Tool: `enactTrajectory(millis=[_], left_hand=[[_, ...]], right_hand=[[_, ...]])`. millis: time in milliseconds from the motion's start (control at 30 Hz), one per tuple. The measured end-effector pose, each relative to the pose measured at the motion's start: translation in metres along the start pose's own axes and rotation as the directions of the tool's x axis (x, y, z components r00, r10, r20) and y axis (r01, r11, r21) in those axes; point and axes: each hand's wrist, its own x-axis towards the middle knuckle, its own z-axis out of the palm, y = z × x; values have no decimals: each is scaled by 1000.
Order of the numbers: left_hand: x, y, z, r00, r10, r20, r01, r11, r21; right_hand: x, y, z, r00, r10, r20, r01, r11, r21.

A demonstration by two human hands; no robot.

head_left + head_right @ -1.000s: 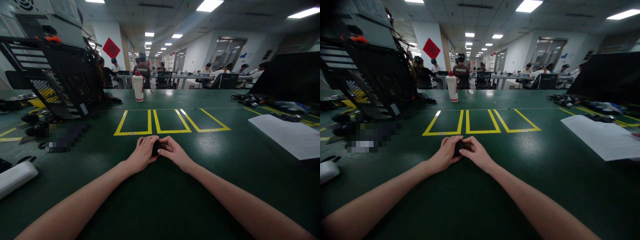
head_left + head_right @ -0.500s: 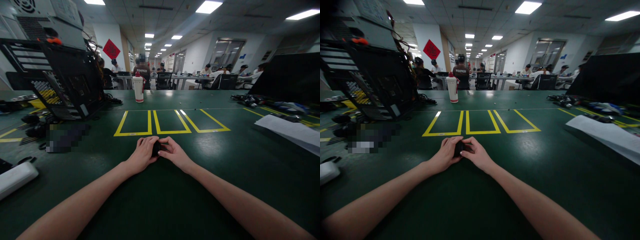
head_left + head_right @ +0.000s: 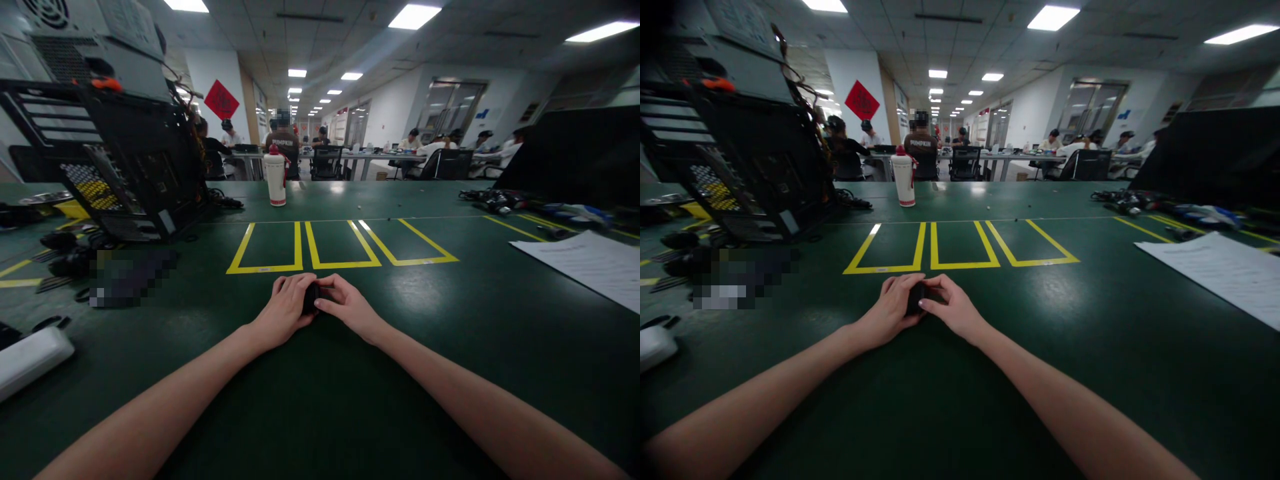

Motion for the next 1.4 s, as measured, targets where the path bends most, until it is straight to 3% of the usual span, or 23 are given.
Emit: enactTrajectory(millis=[467,633,900,1233,1400], left_hand=[[0,3,-7,1000,2,26,-2,1000,-19],[0,1,-4,1000,0,23,0,1000,-13],[-1,-1,2,1000,-3,-18,2,1000,-11],[-1,-1,1,1000,1,-23,-1,1000,-9],[-1,0,1,1000,-8,-16,8,1000,-9]], right_hand=[[0,1,1,999,30,-39,-31,999,-35],[-2,-2,1,1000,-2,10,2,1000,4],[1,1,4,1000,-10,-29,10,1000,23],[-2,-4,3,1000,6,16,-7,999,38],[-1,-2,5,999,-6,-33,7,1000,23]])
